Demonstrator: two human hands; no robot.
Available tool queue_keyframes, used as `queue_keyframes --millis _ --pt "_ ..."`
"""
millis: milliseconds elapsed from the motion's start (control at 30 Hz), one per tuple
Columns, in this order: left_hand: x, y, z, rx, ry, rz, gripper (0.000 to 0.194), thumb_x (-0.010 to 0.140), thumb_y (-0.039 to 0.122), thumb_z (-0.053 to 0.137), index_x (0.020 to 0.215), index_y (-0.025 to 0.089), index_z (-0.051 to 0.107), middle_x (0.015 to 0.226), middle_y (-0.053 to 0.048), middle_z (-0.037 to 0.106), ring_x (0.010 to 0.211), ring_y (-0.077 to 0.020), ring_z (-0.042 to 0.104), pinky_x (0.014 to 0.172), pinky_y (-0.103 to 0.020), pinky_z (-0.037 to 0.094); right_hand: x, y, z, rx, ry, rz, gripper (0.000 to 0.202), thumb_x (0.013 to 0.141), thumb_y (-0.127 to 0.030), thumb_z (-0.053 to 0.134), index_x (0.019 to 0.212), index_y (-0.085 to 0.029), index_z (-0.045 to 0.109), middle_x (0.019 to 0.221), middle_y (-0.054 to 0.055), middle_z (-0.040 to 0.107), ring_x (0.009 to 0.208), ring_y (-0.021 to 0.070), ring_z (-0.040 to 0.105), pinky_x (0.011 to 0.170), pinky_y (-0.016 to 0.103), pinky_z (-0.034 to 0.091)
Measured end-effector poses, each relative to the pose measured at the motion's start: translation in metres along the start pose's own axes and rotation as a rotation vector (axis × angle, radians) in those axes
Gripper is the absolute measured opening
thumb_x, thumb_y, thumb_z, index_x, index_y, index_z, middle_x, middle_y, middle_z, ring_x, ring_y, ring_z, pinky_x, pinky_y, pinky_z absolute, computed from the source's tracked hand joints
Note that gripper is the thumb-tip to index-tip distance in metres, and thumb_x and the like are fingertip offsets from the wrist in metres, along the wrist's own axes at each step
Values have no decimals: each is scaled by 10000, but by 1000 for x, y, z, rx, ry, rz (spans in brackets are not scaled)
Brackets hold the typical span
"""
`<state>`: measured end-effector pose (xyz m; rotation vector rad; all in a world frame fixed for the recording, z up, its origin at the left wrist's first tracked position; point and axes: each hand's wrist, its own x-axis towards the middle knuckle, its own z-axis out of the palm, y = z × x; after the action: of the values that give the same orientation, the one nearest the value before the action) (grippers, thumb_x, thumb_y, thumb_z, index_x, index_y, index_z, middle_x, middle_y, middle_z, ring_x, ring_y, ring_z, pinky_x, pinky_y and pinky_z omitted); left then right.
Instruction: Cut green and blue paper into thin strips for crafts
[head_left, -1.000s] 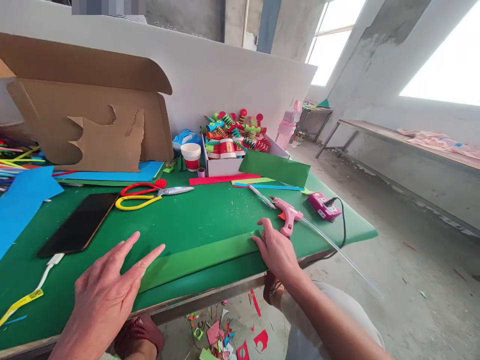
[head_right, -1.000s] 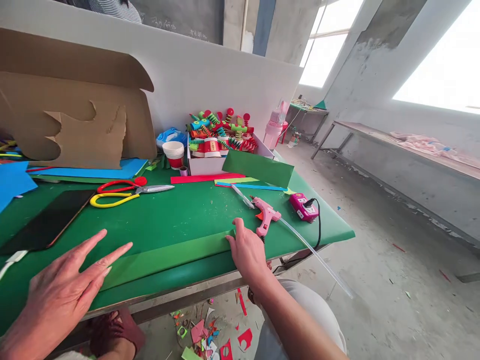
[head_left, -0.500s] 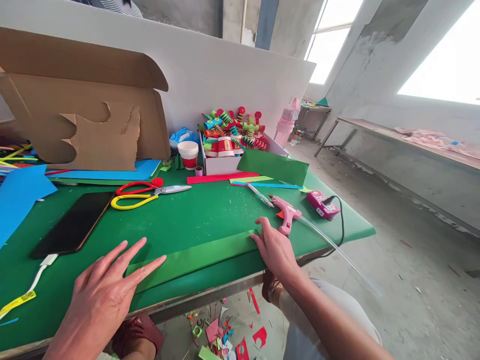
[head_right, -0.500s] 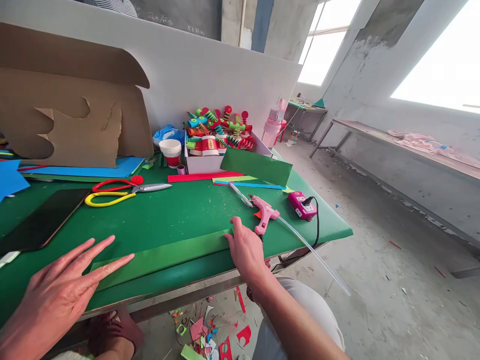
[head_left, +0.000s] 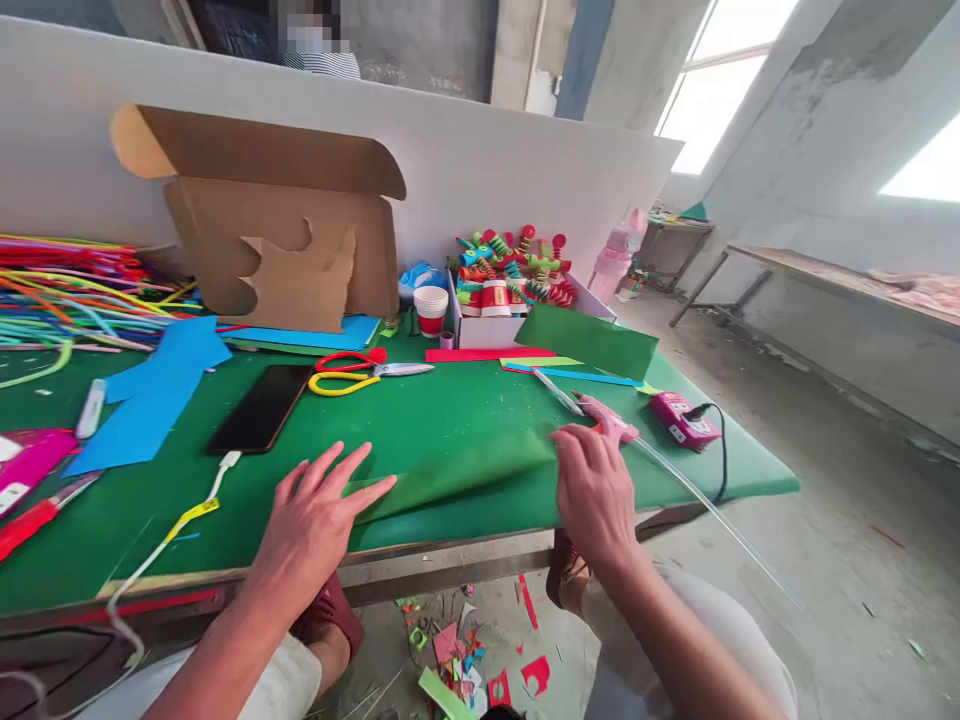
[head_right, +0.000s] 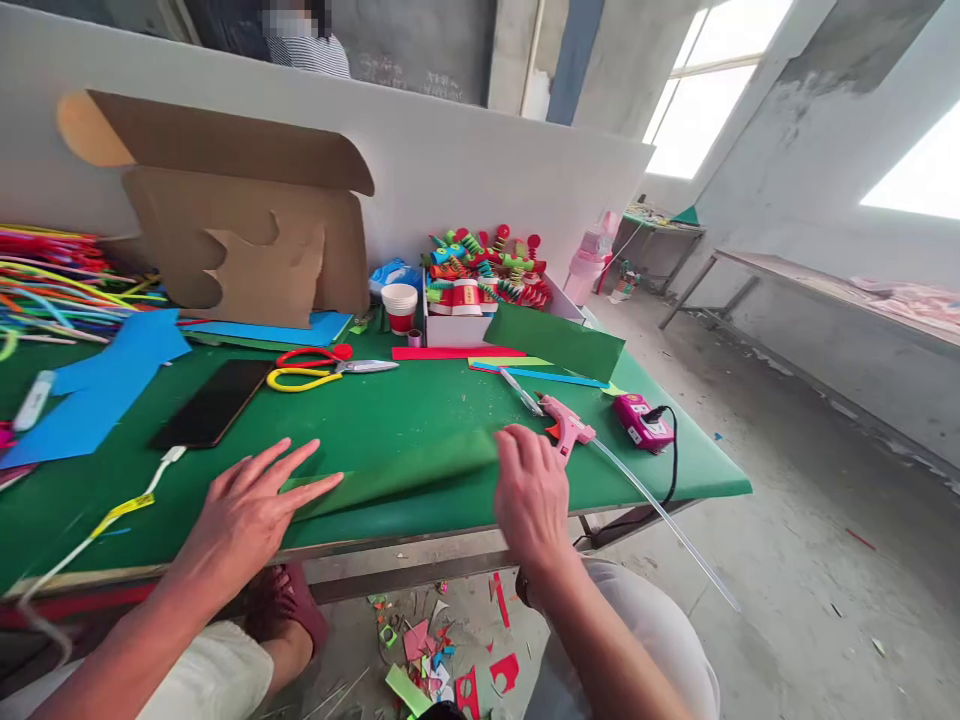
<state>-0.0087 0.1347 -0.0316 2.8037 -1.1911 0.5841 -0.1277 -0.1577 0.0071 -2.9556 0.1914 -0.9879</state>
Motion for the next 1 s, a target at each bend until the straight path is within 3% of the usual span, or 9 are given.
queue_keyframes --millis 67,167,267,433,733,867,933,1000 --pt "1 2 -3 -10 -6 -20 592 870 37 392 1186 440 687 1410 -24 583 1302 -312 509 1003 -499 408 -2 -34 -3 157 106 -268 340 958 -114 399 1208 -157 626 1201 122 666 1161 239 563 1030 419 443" --pt "1 4 -7 -33 -5 -27 533 881 72 428 1191 417 691 1415 -32 579 1307 -315 506 1015 -504 403 -8 -90 2 299 -126 -559 448 986 -307 445 1392 -128 507 1438 105 546 1408 248 368 1197 480 271" --pt "2 6 -8 -53 -3 -38 495 888 95 448 1186 401 697 1416 -37 578 1315 -319 498 1016 -503 407 -16 -118 17 335 -312 -566 638 965 -463 485 1459 -64 418 1546 128 412 1462 281 289 1216 505 239" --pt "3 6 -5 -75 12 -56 575 858 37 428 1177 435 693 1400 -25 594 1297 -309 518 1007 -494 417 -28 -106 36 323 -430 -455 699 962 -532 468 1487 -78 389 1546 120 401 1445 340 320 1205 576 226" --pt "3 4 -5 -79 40 -64 595 845 11 393 1159 404 711 1379 -44 609 1293 -309 525 1010 -516 419 -28 -94 31 333 -497 -398 706 962 -532 474 1520 -119 343 1566 113 365 1461 335 288 1209 585 205" --pt "-1 19 -11 -109 125 55 520 902 54 346 1250 257 674 1451 -76 542 1365 -273 462 1117 -500 342 -27 -96 29 349 -529 -357 705 949 -526 505 1512 -126 362 1575 112 351 1460 334 289 1213 572 195" --pt "-9 34 -10 -135 166 162 456 966 178 355 1369 136 564 1467 -117 519 1392 -263 428 1152 -463 310 -29 -97 29 359 -518 -345 700 943 -488 521 1522 -135 343 1577 105 352 1457 321 296 1218 559 187" --pt "-19 48 -5 -140 210 211 572 996 365 366 1461 34 412 1454 -177 517 1379 -300 440 1146 -479 309 -30 -98 28 368 -510 -351 709 934 -424 536 1540 -139 301 1577 98 357 1454 307 301 1224 535 180"
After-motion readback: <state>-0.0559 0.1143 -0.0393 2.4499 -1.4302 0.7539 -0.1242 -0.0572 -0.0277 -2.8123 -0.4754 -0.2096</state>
